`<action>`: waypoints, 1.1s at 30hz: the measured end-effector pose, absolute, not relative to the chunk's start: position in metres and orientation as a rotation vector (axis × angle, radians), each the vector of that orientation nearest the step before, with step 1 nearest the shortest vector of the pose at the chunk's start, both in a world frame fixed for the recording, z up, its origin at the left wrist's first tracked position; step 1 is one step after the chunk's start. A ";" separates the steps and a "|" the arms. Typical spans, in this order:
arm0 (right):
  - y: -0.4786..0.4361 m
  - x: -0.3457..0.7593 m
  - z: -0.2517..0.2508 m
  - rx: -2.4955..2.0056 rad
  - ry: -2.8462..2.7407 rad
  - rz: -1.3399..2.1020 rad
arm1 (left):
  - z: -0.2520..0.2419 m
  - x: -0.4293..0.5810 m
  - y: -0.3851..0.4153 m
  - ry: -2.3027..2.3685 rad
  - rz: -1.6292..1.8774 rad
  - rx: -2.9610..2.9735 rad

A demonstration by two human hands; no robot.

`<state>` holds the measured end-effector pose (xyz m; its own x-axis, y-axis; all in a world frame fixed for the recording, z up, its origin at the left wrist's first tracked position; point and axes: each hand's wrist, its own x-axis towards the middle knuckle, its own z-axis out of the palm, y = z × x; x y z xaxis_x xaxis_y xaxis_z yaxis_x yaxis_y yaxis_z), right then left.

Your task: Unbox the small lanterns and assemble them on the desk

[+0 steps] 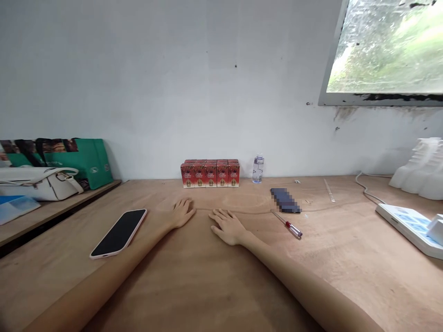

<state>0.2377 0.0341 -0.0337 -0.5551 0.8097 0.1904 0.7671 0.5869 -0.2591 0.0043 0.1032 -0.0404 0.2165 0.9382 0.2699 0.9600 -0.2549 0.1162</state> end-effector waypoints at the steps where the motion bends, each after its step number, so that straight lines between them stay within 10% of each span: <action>1: 0.039 0.235 -0.033 -1.291 -2.547 0.222 | -0.039 0.005 0.116 -1.872 -0.445 -2.370; 17: 0.053 0.222 -0.032 -1.309 -2.421 0.249 | 0.091 -0.031 0.193 -1.586 -0.266 -2.089; 33: 0.051 0.222 -0.032 -1.310 -2.349 0.200 | 0.035 -0.023 0.161 -1.280 -0.043 -2.446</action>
<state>0.2222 0.0510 -0.0315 -0.4541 0.8368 0.3059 0.7732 0.5407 -0.3314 -0.0235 0.1613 0.0348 0.5848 0.7864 0.1986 0.7980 -0.5139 -0.3149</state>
